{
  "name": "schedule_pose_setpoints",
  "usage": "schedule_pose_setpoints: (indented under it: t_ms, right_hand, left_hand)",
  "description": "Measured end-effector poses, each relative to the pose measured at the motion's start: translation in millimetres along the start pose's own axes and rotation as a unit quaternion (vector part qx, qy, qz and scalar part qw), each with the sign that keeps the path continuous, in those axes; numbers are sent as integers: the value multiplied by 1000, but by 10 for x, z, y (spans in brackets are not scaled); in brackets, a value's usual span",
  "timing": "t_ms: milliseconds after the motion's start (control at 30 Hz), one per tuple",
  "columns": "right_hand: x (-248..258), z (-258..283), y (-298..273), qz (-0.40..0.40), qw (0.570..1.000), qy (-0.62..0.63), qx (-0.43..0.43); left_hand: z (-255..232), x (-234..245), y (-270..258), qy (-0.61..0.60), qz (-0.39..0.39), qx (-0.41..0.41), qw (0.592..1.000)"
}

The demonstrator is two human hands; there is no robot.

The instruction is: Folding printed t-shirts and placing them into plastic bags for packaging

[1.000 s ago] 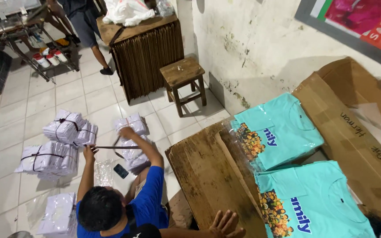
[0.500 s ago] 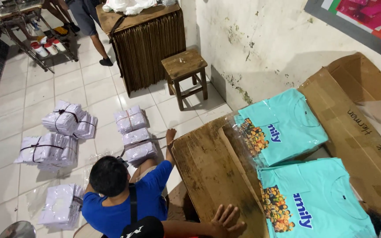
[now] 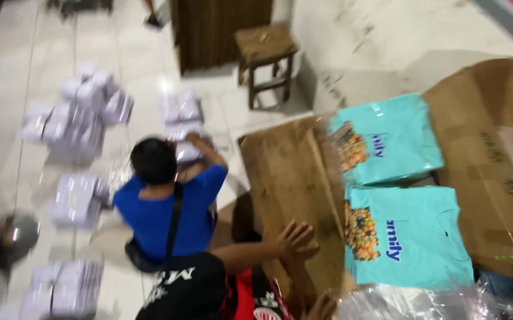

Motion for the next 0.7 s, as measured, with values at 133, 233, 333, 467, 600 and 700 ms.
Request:
schedule_pose_setpoints:
  t_ms: [133,233,333,467,600,700]
  right_hand:
    - [-143,-302,8,166,985,-46,-4]
    - [-39,-268,120,111,991,27,70]
    - [99,-243,365,203,973,106,18]
    - [385,-166,773,284,942,93,-154]
    - [865,512,1595,209,909,280,-225]
    - [1260,1299,2195,211,900,289,-247]
  left_hand:
    - [6,-245,-655,19,248,-67,966]
    - [11,-440,-922,64,444,-106,888]
    - [-47,-377,-808,9,309,-73,948]
    - [-121,-296,-669,-117,257,80,956]
    - [-166,-199,-435,-108,143,149,972]
    - [97,-227,-634,6,392,-154,907]
Point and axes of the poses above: each hand's wrist, its own y-axis towards the middle knuckle, its own x-axis out of the back of the hand, z = x × y, the point moved 5 cm from there along y, towards the middle knuckle, and after that the axes turned 9 degrees about -z, right-handed, at the moved point
